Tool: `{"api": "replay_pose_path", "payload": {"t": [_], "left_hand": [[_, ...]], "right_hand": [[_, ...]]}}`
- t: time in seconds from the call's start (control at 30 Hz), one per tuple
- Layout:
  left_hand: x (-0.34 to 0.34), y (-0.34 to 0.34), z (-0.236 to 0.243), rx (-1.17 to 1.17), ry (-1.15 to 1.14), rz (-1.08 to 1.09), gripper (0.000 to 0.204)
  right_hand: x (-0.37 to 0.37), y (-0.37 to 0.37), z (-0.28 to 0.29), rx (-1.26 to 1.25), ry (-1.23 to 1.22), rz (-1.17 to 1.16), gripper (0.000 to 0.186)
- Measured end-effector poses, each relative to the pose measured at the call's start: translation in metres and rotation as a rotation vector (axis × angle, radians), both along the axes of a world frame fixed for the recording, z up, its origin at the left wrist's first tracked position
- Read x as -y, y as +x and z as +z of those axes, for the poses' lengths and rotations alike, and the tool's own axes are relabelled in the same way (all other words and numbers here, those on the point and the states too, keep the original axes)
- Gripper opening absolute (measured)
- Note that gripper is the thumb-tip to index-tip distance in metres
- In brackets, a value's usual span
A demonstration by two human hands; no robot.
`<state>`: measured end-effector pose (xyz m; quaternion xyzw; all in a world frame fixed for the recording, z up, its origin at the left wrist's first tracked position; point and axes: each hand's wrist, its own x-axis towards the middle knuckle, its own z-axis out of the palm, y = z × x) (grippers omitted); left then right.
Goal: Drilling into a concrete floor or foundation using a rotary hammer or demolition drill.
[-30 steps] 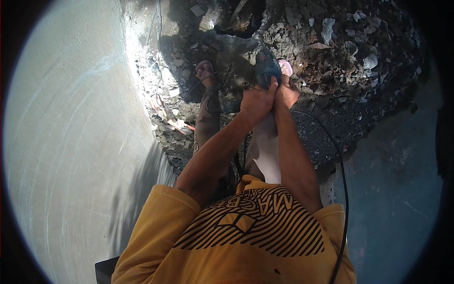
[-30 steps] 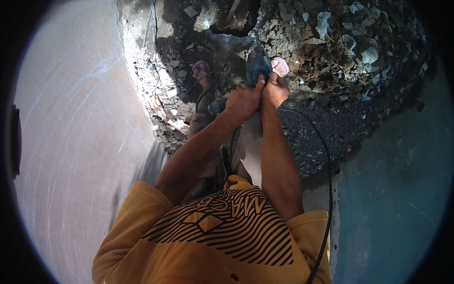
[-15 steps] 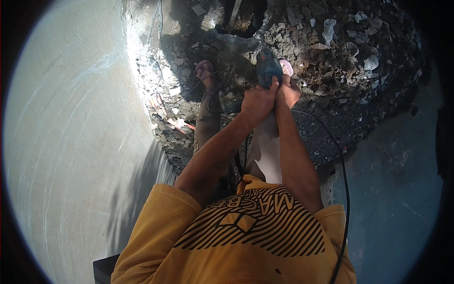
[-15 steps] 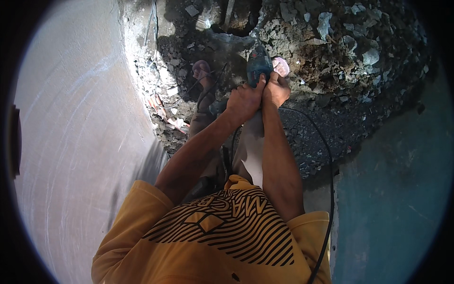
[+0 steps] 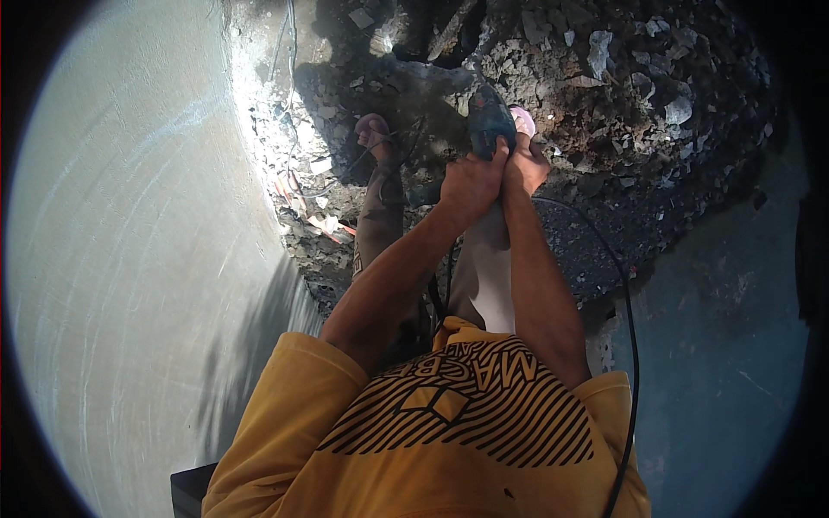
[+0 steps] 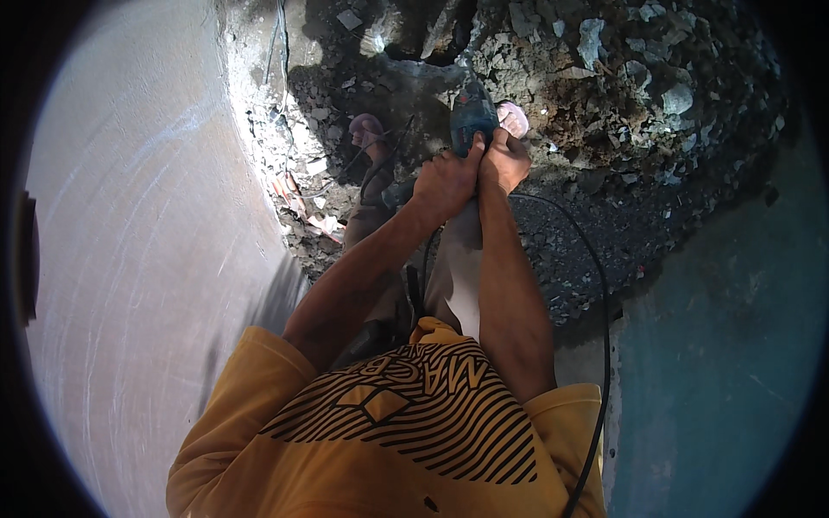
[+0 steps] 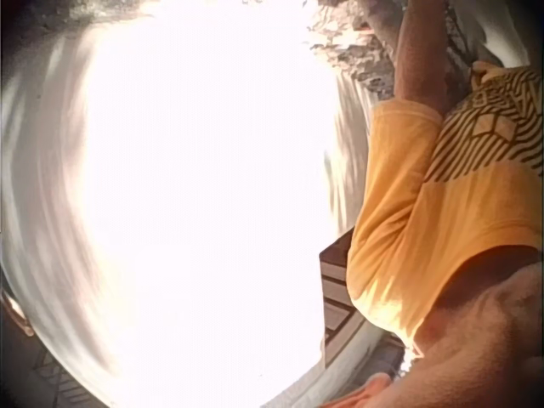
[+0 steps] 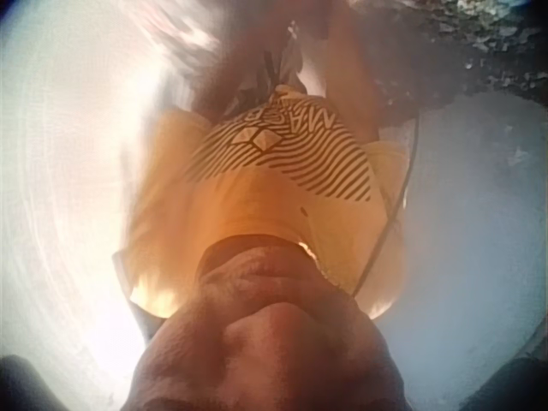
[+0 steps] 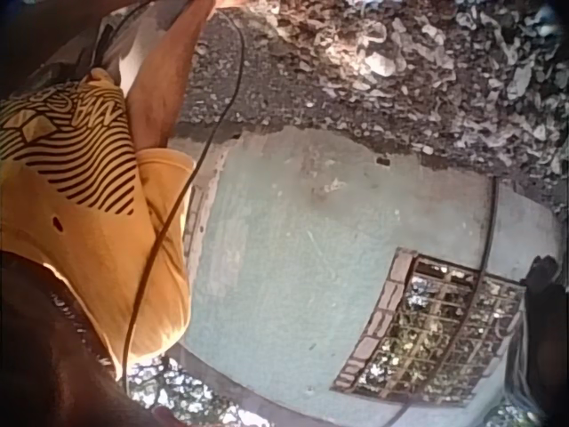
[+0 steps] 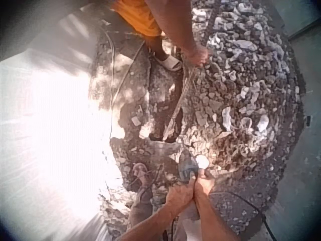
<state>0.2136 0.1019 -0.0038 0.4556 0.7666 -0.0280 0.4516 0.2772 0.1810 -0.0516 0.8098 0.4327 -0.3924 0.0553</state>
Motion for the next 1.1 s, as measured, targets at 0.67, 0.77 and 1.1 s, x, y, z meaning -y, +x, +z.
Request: {"api": "replay_pose_path", "payload": {"t": [0.67, 0.77, 1.1], "left_hand": [[0.002, 0.007, -0.002, -0.038, 0.026, 0.009, 0.054], [0.001, 0.008, -0.002, -0.061, 0.023, -0.003, 0.055], [0.002, 0.008, 0.000, -0.016, 0.014, -0.003, 0.056]], "right_hand": [[0.001, 0.007, -0.002, -0.021, 0.043, 0.033, 0.037], [0.001, 0.005, 0.003, -0.037, 0.028, 0.029, 0.037], [0.001, 0.004, 0.004, -0.046, 0.038, 0.020, 0.036]]}}
